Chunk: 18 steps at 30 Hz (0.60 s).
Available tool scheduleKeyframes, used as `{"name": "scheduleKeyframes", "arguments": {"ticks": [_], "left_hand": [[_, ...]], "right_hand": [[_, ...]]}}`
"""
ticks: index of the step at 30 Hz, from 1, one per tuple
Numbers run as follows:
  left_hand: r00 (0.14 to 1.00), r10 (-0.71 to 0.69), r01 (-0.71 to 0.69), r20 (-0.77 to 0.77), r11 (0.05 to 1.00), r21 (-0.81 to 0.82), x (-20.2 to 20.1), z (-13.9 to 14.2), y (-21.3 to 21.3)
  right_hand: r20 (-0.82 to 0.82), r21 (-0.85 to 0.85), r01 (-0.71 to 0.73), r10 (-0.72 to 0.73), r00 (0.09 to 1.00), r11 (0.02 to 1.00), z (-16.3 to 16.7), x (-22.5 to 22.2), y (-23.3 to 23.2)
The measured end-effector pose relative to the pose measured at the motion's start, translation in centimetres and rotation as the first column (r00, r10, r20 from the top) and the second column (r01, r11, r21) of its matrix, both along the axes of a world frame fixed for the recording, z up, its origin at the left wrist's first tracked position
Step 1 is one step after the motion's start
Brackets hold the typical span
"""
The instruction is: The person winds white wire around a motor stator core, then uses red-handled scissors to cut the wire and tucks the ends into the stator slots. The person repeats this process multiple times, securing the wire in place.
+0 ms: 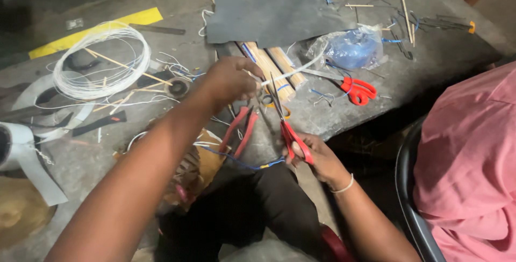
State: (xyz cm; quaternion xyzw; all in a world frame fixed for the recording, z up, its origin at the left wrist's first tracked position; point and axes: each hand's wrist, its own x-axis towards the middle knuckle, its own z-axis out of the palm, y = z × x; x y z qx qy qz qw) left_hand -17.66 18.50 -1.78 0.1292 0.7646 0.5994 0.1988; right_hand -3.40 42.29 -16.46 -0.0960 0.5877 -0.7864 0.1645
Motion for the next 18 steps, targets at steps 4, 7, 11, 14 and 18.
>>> {"name": "scheduleKeyframes", "arguments": {"ticks": [4, 7, 11, 14, 18], "left_hand": [[0.988, 0.074, -0.076, -0.136, 0.997, -0.009, 1.9, -1.2, -0.7], [0.991, 0.082, -0.072, -0.105, 0.993, 0.095, 2.5, -2.0, -1.2], [0.958, 0.079, -0.072, -0.274, 0.997, 0.034, 2.9, -1.0, -2.1], [0.818, 0.034, -0.107, -0.575, 0.990, -0.094, 3.6, 1.8, -3.9], [0.861, 0.083, -0.054, -0.502, 0.996, 0.073, 6.7, 6.4, -8.0]], "right_hand": [[-0.055, 0.037, 0.012, -0.010, 0.998, 0.999, 1.3, -1.5, -2.3], [-0.034, -0.025, 0.018, -0.019, 0.999, 1.000, 1.7, -1.9, -3.3], [-0.044, -0.047, -0.025, 0.023, 0.999, 0.999, 2.2, -1.9, -3.5], [-0.129, 0.280, 0.029, 0.008, 0.992, 0.959, 3.6, -2.5, -2.3], [-0.470, 0.818, 0.441, -0.013, 0.883, 0.368, 7.0, -4.5, -0.9]]}}
